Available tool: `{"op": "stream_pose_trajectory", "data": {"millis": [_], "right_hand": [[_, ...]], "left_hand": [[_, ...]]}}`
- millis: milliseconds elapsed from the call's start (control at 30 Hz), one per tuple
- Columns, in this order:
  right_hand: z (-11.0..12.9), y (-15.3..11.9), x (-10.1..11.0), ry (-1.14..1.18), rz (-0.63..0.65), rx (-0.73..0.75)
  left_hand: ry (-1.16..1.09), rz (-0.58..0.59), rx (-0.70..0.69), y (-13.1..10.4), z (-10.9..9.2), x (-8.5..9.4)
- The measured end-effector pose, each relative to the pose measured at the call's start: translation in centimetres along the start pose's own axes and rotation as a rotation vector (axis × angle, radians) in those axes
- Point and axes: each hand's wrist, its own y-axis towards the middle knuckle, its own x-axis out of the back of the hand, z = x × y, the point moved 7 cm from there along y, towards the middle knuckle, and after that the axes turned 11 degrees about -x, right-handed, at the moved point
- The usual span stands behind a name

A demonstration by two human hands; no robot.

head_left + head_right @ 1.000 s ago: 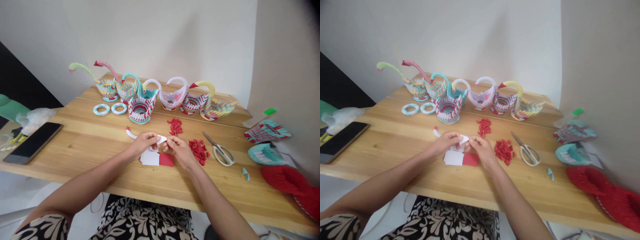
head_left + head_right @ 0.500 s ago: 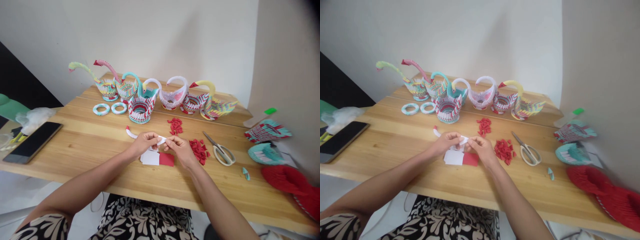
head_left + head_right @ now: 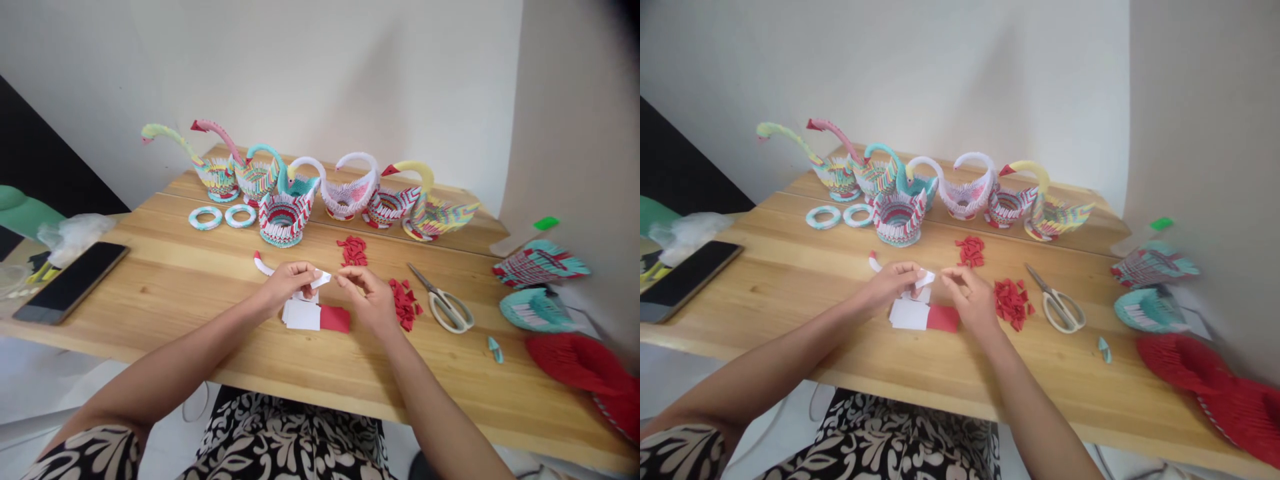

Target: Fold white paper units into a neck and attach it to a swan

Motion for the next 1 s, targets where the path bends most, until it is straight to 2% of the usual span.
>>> {"op": "stream_pose_trajectory", "data": {"millis": [133,200,433,567,667,900,1000], "right_hand": [[1.9,-0.7,-0.4,-0.144,0.019,0.283],[2.4,-1.0,-0.6,-0.174,0.044,0.368],[2.3,-1.0,-0.6,-0.227,0.075,0.412],[1.9,-0.7,-0.7,-0.206,0.102,0.36],[1.5,-0.4,-0.7,-0.161,0.096,0.31],[-0.7,0.4,-0.7,-0.004,0.057,-0.039],[-1.1,0.4,-0.9,0.059,0.067,-0.091]], "left_hand": [[-0.073,0.049,-0.001,0.1,0.5,-0.3],[-0.071,0.057,0.005,0.1,0.6,-0.4],[0.055,0.076,0.033,0.0,0.4,-0.5],[0.172,0.073,-0.01,0.2,0.1,-0.3],[0.237,0.088,-0.098,0.2,-0.4,-0.4],[0.62,0.09,-0.313,-0.3,-2.2,-0.9],[0.635,0.088,-0.32,-0.2,-2.2,-1.0]]}}
